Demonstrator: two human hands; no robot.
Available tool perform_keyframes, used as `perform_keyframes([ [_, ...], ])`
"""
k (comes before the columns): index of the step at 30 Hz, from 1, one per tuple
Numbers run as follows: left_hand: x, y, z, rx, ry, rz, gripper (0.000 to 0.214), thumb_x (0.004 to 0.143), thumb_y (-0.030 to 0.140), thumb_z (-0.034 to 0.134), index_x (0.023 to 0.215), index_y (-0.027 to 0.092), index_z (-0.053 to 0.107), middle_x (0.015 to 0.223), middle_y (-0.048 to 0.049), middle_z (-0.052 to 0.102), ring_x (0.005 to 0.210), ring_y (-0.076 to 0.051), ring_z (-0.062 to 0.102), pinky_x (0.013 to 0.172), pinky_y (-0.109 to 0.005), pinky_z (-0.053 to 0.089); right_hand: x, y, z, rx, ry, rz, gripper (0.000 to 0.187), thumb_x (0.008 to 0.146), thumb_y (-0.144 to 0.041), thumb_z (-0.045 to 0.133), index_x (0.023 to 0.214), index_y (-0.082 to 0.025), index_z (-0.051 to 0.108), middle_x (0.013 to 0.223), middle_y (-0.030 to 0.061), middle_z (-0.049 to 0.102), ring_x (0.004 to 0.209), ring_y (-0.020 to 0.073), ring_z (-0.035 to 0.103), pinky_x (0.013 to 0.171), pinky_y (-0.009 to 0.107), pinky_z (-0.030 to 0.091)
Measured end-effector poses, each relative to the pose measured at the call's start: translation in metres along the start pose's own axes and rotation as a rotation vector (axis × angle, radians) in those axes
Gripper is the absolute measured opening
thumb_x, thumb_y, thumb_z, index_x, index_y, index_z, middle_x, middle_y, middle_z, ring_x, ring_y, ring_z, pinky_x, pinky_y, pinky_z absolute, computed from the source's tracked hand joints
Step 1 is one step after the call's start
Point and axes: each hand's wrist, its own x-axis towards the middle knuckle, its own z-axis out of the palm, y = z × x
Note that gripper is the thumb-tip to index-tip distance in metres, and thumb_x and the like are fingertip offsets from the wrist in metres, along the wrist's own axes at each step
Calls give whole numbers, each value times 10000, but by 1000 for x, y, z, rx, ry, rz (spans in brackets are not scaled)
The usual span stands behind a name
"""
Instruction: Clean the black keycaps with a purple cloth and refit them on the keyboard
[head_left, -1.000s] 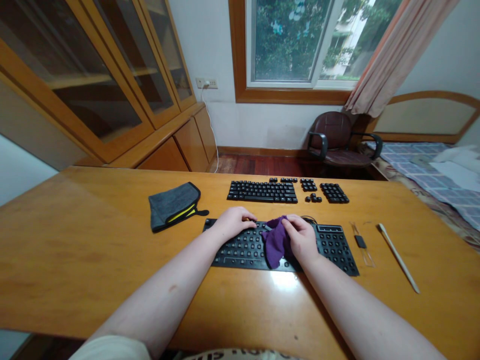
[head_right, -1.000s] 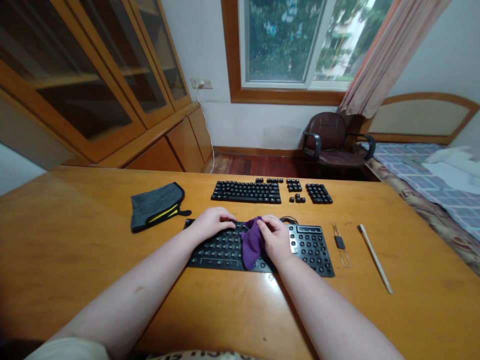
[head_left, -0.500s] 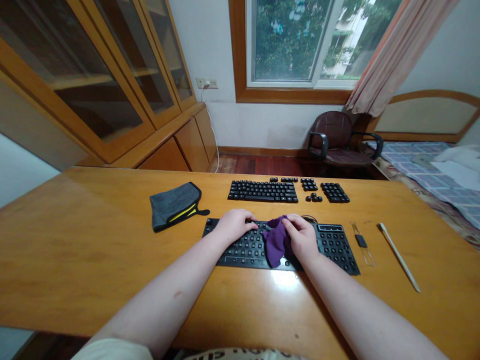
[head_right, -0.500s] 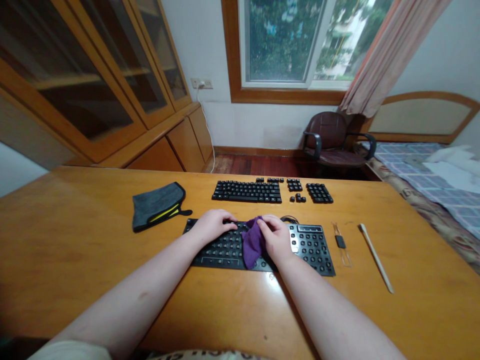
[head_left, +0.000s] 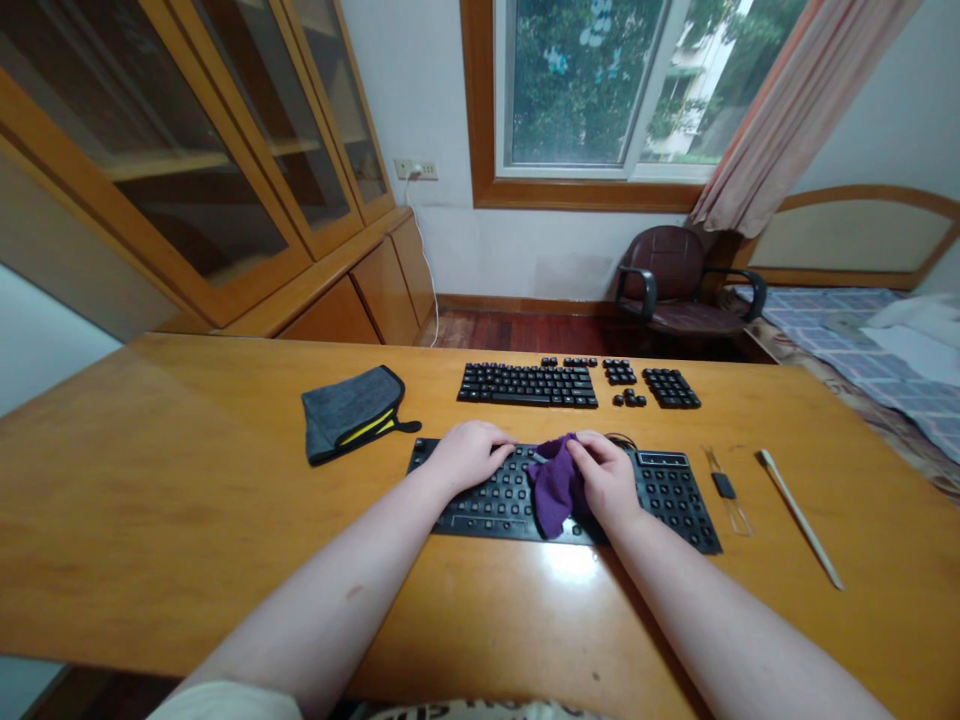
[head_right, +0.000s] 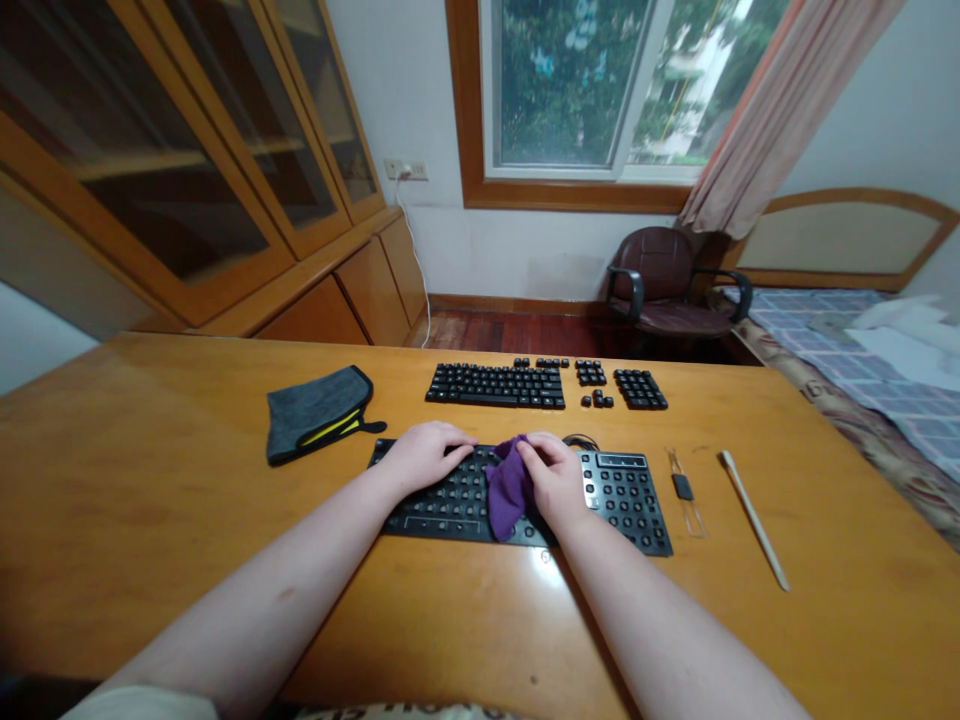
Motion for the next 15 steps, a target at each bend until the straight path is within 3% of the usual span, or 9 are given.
perform_keyframes([
  [5,3,-6,4,-77,-33,-147,342,792,418,477,1054,261,632,1092,-18,640,1023,-213,563,883,-304,400,1,-1,0,14,-14,4,110,753,-268,587,702,-197,654,723,33,650,704,177,596,702,310,470],
  [15,14,-11,5,-235,-146,-279,284,735,427,530,890,263,701,932,-8,699,858,-201,629,772,-278,447,0,-2,1,7,-23,-13,107,753,-259,588,697,-195,653,710,26,646,696,171,592,689,298,464],
])
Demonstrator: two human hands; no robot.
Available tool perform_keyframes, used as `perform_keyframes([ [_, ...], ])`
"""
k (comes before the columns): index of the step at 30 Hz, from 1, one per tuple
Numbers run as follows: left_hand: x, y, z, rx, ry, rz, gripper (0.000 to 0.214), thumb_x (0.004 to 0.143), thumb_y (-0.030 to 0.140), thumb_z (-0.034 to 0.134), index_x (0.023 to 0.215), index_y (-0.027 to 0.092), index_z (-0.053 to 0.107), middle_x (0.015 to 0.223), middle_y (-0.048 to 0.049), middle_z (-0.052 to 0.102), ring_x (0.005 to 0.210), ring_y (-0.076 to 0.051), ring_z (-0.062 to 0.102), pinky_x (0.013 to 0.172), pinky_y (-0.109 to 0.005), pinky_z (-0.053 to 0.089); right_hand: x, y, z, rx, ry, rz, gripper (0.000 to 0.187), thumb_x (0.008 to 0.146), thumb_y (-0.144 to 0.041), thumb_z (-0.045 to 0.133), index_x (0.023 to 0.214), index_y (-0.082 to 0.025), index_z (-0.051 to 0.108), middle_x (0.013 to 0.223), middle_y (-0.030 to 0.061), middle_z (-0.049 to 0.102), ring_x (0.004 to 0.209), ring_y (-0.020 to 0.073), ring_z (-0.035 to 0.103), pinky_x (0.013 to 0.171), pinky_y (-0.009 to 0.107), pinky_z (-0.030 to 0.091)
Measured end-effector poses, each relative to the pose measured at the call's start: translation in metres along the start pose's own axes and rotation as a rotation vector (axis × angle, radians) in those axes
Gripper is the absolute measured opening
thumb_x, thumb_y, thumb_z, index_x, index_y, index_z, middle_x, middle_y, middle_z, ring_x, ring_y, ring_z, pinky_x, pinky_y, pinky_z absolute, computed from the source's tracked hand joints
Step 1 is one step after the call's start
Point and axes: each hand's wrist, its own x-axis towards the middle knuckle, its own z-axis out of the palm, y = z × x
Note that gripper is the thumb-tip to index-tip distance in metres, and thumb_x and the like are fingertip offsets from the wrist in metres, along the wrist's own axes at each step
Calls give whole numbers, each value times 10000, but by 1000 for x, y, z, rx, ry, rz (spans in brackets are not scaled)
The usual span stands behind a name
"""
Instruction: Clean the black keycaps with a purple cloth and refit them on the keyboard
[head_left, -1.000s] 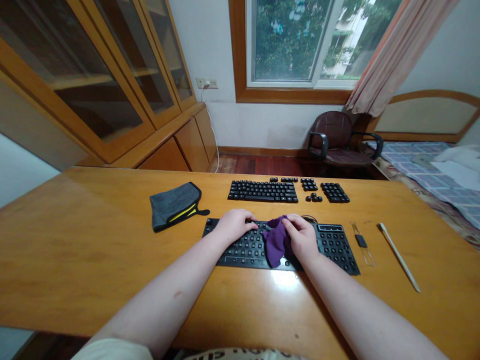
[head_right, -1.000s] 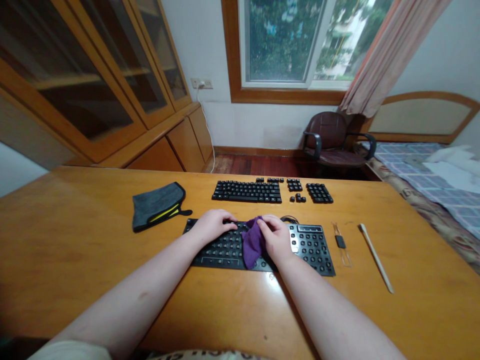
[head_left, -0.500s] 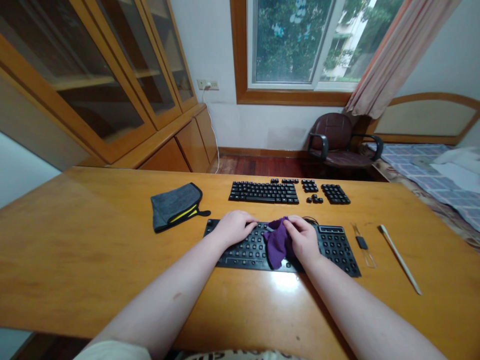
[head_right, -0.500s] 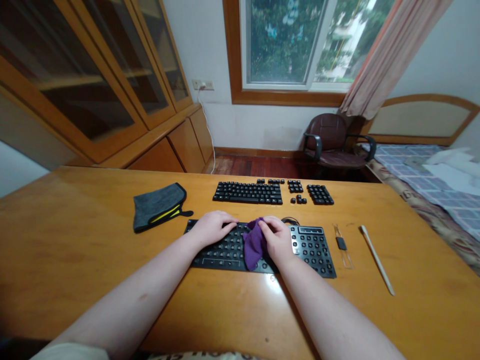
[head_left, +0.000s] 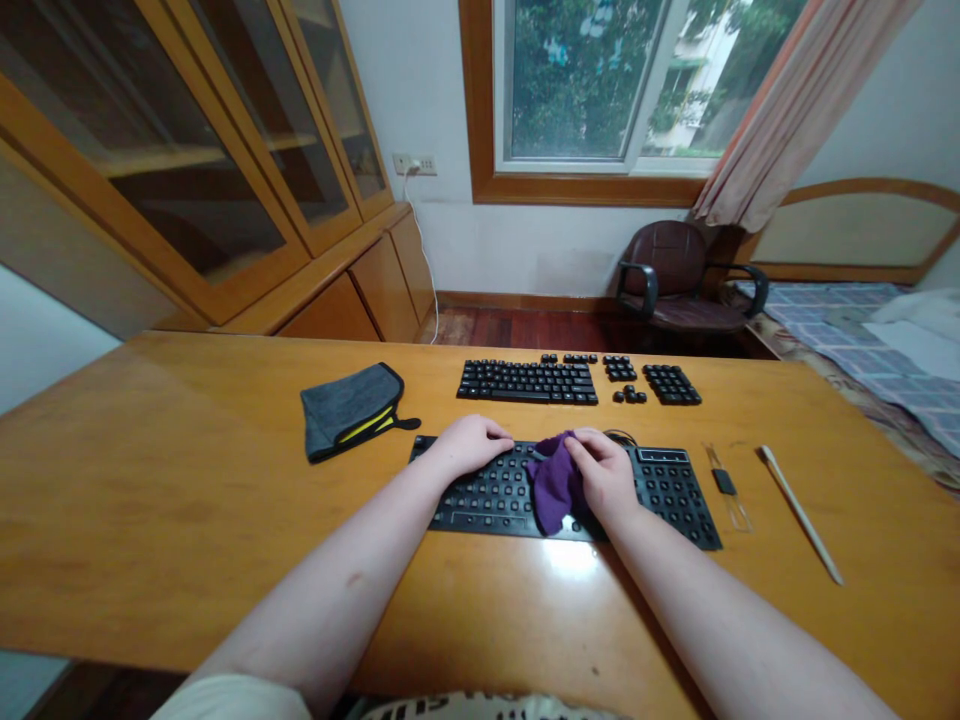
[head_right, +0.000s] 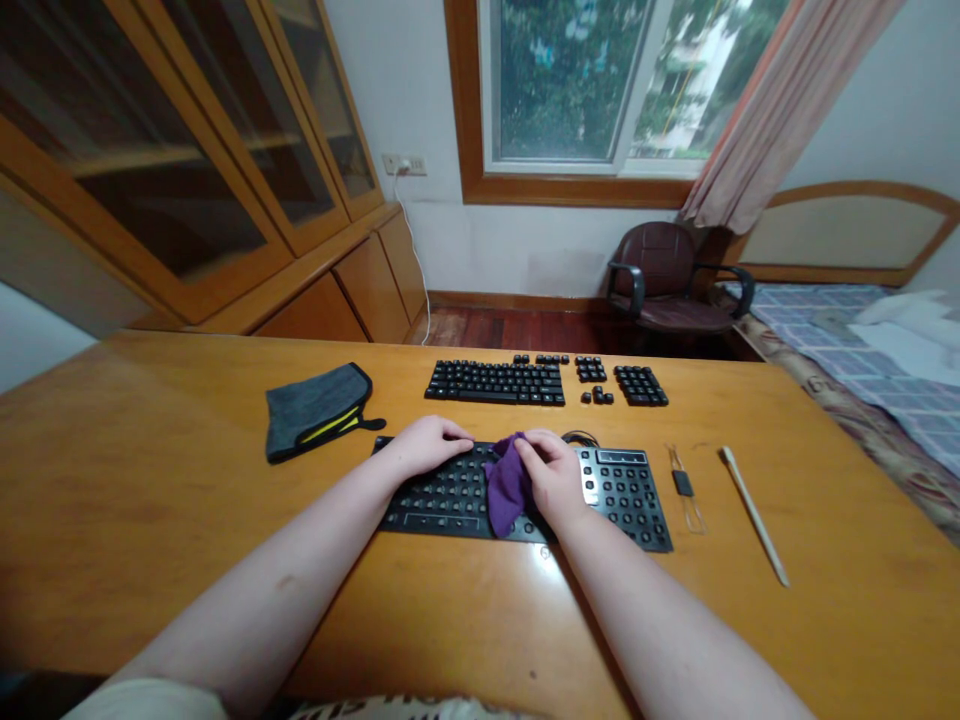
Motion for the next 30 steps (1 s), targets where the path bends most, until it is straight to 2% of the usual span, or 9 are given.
perform_keyframes([
  [8,-3,2,-1,56,13,26,261,755,379,519,904,252,692,918,-14,698,839,-203,623,737,-283,454,0,1,0,-20,0,5,111,756,-270,585,697,-202,649,713,30,643,705,177,590,696,310,468],
  [13,-12,10,6,211,150,221,324,800,424,470,997,239,649,1024,-44,659,963,-218,567,856,-324,399,1,-2,1,-8,-75,9,121,740,-290,594,685,-203,658,705,32,647,701,181,593,691,313,472],
  [17,-11,11,10,267,131,325,300,831,381,445,1019,252,640,1005,-41,664,960,-198,564,873,-323,384,2,-6,-2,49,-103,71,134,725,-307,610,690,-191,667,710,30,657,686,177,603,683,305,478],
  [20,-6,4,8,258,109,394,299,836,366,445,1017,238,645,985,-41,672,936,-184,576,860,-303,393,6,-8,-10,78,-40,131,133,704,-314,633,709,-189,677,741,35,679,708,183,617,700,310,482],
  [21,-4,0,7,249,105,410,300,835,365,449,1016,231,647,981,-43,675,929,-181,580,857,-298,396,8,-8,-13,98,35,153,142,699,-320,636,724,-188,680,747,37,685,710,186,621,700,313,483],
  [23,-1,-6,4,229,97,415,299,825,367,467,1013,223,649,980,-46,678,922,-179,587,856,-294,399,12,-6,-18,127,139,181,170,696,-334,635,755,-182,682,756,42,694,710,192,627,691,319,487],
  [25,0,-9,1,215,88,386,298,808,374,490,1008,223,652,986,-45,677,925,-180,589,850,-288,404,15,-4,-20,123,191,198,192,703,-348,622,759,-176,684,737,42,697,699,197,630,669,319,490],
  [30,5,1,-10,269,54,377,305,794,421,487,945,236,676,940,-39,687,896,-186,596,827,-279,404,14,5,-13,10,55,176,208,712,-360,610,739,-168,686,710,49,694,684,201,630,671,325,486],
])
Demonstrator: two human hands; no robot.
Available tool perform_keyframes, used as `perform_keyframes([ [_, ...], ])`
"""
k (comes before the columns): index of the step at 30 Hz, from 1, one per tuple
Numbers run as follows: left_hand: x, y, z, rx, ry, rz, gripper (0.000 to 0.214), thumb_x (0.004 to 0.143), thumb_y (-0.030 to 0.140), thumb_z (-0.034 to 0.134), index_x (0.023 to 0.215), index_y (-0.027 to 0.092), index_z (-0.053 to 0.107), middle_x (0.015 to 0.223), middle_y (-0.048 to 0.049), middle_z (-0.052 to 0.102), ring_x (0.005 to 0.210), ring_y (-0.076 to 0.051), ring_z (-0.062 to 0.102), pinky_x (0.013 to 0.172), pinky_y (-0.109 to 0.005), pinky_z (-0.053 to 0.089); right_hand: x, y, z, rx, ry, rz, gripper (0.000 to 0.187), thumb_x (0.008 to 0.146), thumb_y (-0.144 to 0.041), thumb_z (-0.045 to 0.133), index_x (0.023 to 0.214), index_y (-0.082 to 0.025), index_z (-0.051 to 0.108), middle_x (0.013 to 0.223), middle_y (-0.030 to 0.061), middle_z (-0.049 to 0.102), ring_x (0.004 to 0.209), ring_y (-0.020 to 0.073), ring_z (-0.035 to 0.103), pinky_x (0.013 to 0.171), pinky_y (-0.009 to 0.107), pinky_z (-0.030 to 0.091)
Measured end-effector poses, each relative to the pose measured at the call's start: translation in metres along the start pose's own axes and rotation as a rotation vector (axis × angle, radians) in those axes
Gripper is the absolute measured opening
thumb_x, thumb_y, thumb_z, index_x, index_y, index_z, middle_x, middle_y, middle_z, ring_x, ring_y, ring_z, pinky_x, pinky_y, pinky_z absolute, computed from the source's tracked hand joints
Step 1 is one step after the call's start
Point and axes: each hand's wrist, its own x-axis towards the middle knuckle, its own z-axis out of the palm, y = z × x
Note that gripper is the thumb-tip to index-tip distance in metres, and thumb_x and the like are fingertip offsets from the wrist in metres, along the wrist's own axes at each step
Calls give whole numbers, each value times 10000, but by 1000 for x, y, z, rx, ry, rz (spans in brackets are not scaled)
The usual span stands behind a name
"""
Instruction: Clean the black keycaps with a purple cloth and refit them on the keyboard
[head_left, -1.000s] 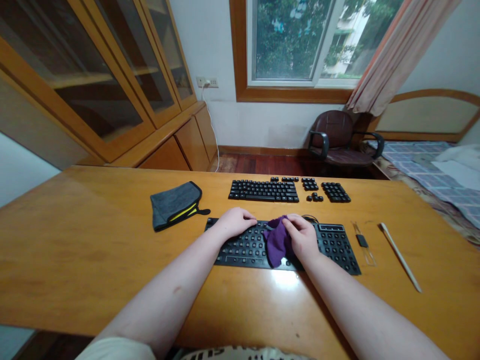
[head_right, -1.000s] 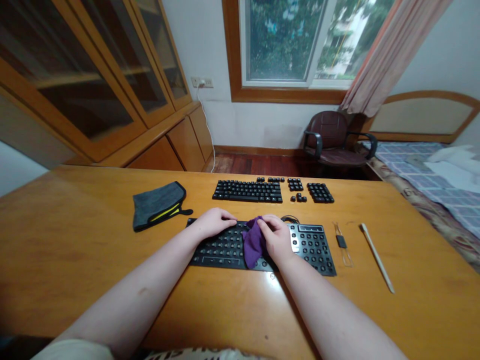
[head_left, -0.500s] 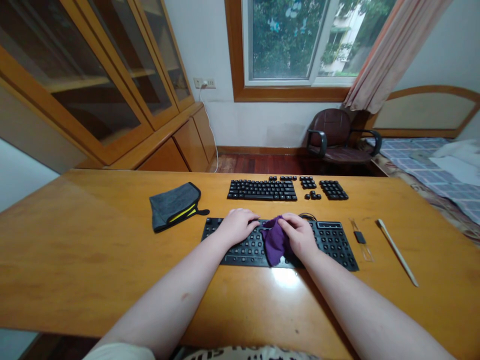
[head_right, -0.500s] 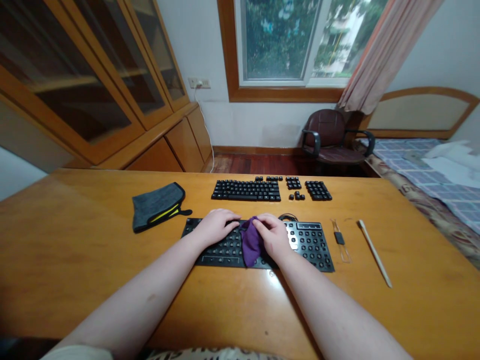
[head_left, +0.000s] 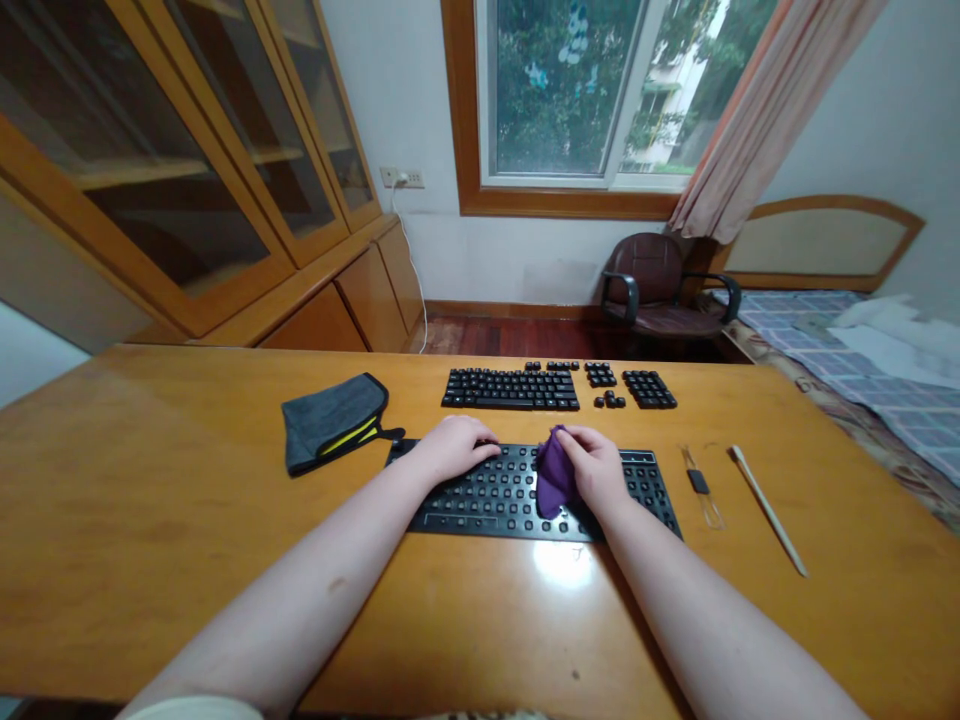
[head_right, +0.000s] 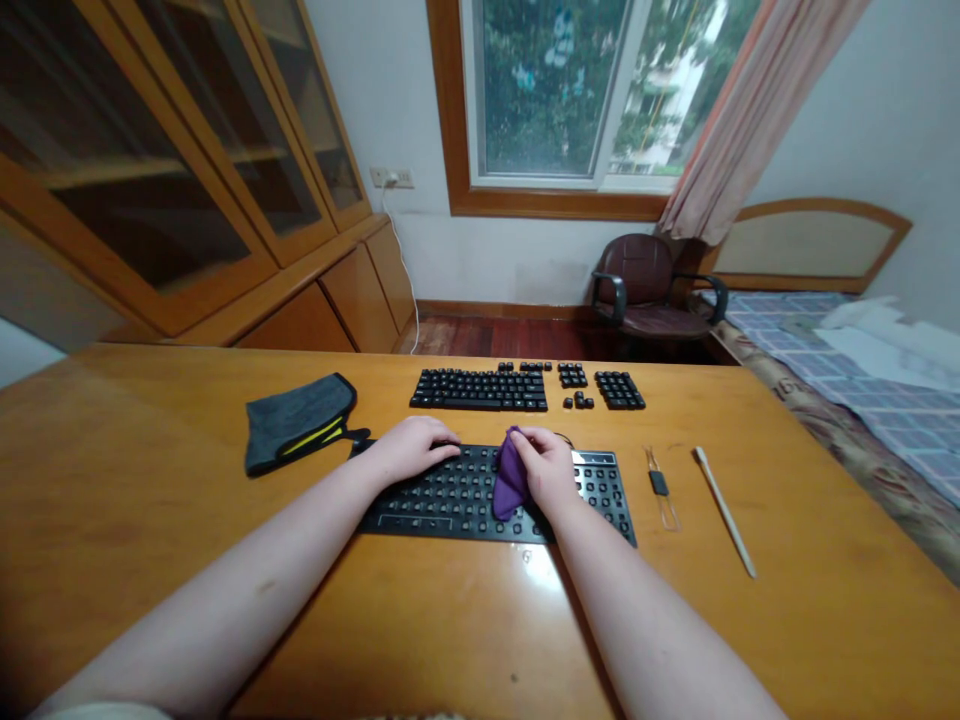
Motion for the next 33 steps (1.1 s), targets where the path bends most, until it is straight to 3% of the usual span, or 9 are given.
perform_keyframes([
  [4,34,2,-18,86,78,22,291,805,400,463,897,242,689,927,-35,687,896,-198,588,828,-290,396,-3,5,3,-118,-65,-119,190,738,-347,588,745,-187,690,741,52,690,709,201,626,705,332,471],
  [8,91,-7,-31,66,153,-179,280,792,369,477,902,224,690,938,-42,682,885,-206,590,801,-283,421,-3,4,2,-171,-102,-162,167,758,-317,574,745,-195,687,733,45,683,699,191,622,686,317,469],
  [10,118,-13,-32,59,187,-283,270,786,348,489,926,221,682,962,-50,674,916,-212,580,826,-293,418,-4,3,2,-196,-117,-191,150,761,-301,577,738,-198,683,732,45,679,696,189,619,678,313,467],
  [14,154,-24,-20,46,184,-350,225,763,308,526,886,214,689,965,-63,669,917,-216,579,823,-307,431,-4,3,1,-230,-140,-221,138,769,-293,574,736,-207,678,722,41,675,692,190,618,683,318,468],
  [22,182,-36,2,-12,153,-357,241,736,342,567,893,205,689,982,-76,662,928,-222,576,840,-315,426,-4,1,1,-211,-126,-186,142,776,-286,569,726,-196,666,694,38,659,668,179,606,652,300,463],
  [29,192,-37,5,-54,145,-359,131,632,282,661,724,203,711,819,-64,688,806,-219,604,765,-306,446,-5,-2,0,-185,-107,-164,147,787,-274,556,726,-193,662,699,33,650,673,170,598,654,290,457],
  [33,186,-36,-2,-99,215,-350,117,635,252,656,715,179,700,775,-76,681,781,-221,602,744,-312,448,-4,0,0,-184,-99,-163,151,775,-288,565,712,-194,663,683,32,652,662,174,602,648,294,459],
])
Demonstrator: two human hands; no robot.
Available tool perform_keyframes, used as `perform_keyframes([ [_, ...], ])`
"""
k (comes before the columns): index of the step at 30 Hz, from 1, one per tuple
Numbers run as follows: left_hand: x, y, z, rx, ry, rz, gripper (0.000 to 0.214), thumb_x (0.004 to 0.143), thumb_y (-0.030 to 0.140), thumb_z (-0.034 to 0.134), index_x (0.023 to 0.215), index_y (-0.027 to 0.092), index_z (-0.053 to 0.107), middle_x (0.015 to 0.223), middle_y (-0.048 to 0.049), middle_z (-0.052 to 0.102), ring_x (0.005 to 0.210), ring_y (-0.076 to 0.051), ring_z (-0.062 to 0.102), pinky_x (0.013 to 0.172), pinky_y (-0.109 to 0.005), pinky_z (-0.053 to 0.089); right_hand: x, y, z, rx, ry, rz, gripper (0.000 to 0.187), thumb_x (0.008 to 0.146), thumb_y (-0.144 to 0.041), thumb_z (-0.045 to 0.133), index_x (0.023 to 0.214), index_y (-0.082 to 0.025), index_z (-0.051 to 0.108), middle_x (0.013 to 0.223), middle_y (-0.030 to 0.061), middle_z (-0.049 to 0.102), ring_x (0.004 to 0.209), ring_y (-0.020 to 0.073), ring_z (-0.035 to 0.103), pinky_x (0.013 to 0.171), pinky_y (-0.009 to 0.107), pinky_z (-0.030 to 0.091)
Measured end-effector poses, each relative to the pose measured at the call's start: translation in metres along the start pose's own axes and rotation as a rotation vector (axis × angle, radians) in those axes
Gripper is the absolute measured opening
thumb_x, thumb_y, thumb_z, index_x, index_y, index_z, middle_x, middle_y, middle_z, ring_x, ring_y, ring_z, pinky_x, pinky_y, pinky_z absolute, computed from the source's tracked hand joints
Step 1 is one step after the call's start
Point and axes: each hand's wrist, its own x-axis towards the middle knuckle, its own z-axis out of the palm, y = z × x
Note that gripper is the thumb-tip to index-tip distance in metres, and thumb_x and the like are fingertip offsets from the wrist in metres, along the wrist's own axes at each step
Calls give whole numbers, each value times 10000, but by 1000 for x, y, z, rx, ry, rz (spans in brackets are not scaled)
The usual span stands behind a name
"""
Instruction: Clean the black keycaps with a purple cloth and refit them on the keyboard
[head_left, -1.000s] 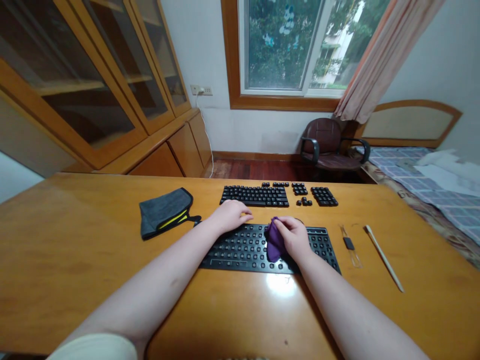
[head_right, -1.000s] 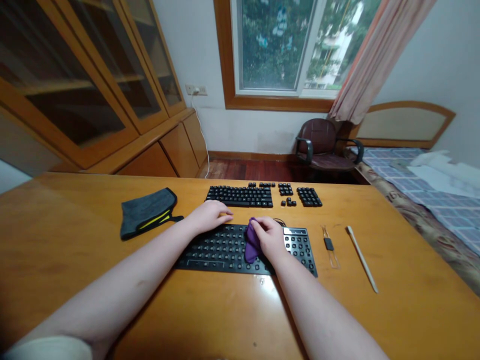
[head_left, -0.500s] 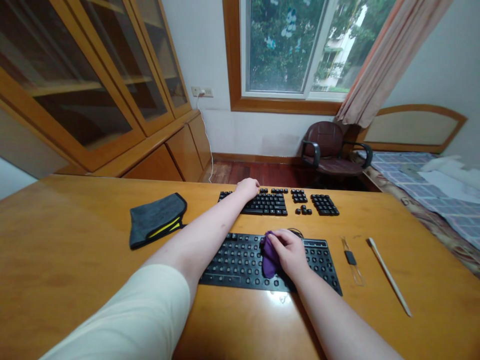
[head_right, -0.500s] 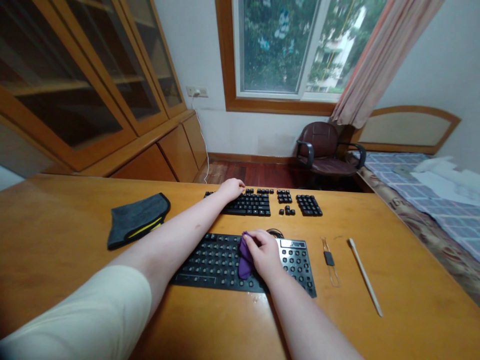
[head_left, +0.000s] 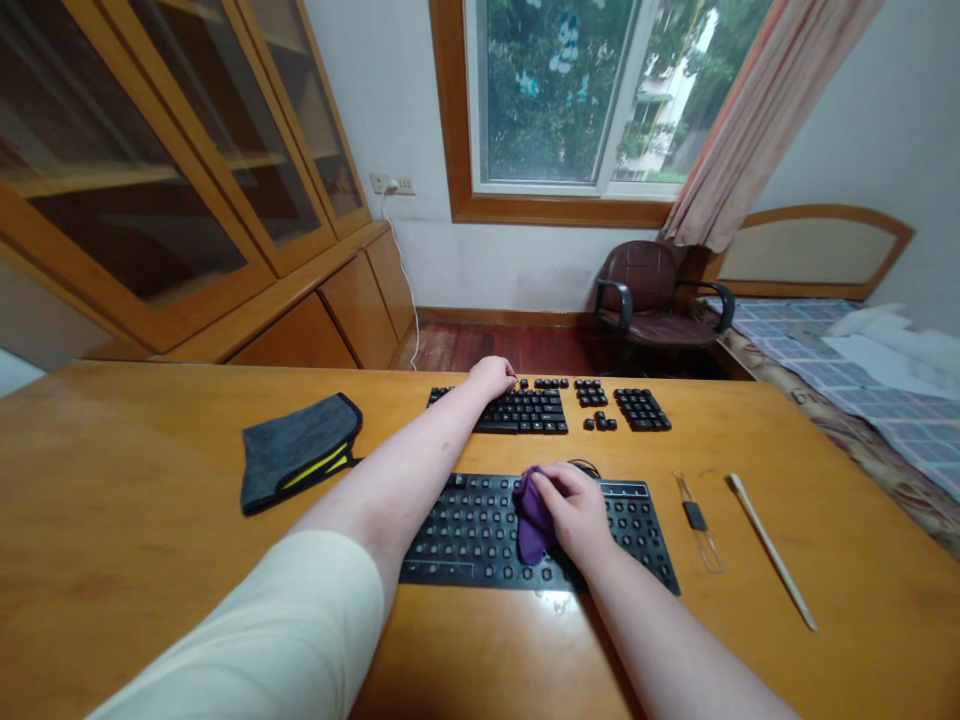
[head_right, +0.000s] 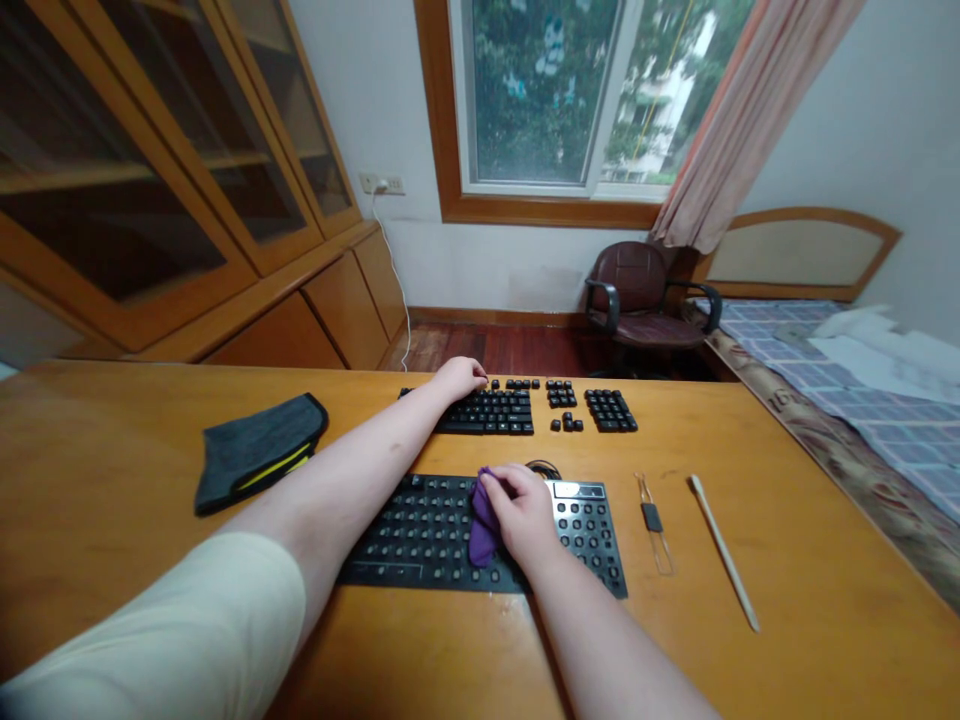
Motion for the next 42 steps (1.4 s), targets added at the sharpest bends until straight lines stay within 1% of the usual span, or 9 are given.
perform_keyframes([
  [5,-26,5,-15,-114,125,33,208,717,268,583,886,166,649,853,-65,667,782,-177,598,739,-282,453,0,3,1,19,15,6,148,771,-294,568,729,-192,666,715,41,661,684,180,609,670,302,464],
  [8,-57,14,-21,-212,153,64,216,717,266,585,906,167,624,796,-34,661,687,-130,598,694,-245,466,0,4,2,27,0,13,154,773,-302,564,752,-192,670,739,49,666,705,187,612,687,311,467],
  [11,-94,24,-23,-473,178,71,219,695,240,607,893,149,625,703,-27,644,624,-125,588,647,-248,475,0,7,2,35,11,26,160,768,-312,567,758,-192,673,755,55,672,722,196,616,704,323,470],
  [16,-153,34,-14,-842,236,21,205,667,183,633,867,140,647,861,-59,649,707,-124,593,726,-266,480,1,11,3,99,50,95,164,742,-319,594,784,-181,673,802,64,685,767,206,622,748,340,468],
  [21,-195,38,5,-1138,194,-126,241,650,162,653,887,142,622,792,-35,648,721,-120,596,740,-270,486,1,14,7,264,87,186,183,709,-331,634,814,-181,628,756,40,667,683,170,607,679,306,480],
  [25,-207,37,14,-1204,168,-131,209,617,130,674,817,139,612,792,-27,639,740,-115,593,769,-272,481,1,14,8,347,63,194,179,696,-335,652,775,-185,596,694,14,637,622,142,579,618,269,471],
  [30,-205,32,17,-1201,135,-110,196,615,132,676,799,139,611,773,-23,637,742,-122,598,777,-288,483,1,13,6,346,34,199,171,689,-331,661,759,-186,604,713,18,645,651,148,590,646,273,476],
  [36,-205,31,16,-1220,126,-132,188,609,139,681,785,131,617,765,-33,652,745,-140,614,783,-315,490,0,11,3,282,-67,139,150,708,-318,641,758,-176,640,744,49,671,685,173,615,673,300,496],
  [42,-205,31,18,-1229,141,-78,156,620,158,683,767,140,634,812,-42,672,790,-153,625,814,-324,485,0,9,2,141,-5,73,134,703,-301,646,780,-198,682,796,61,689,749,203,634,754,370,499],
])
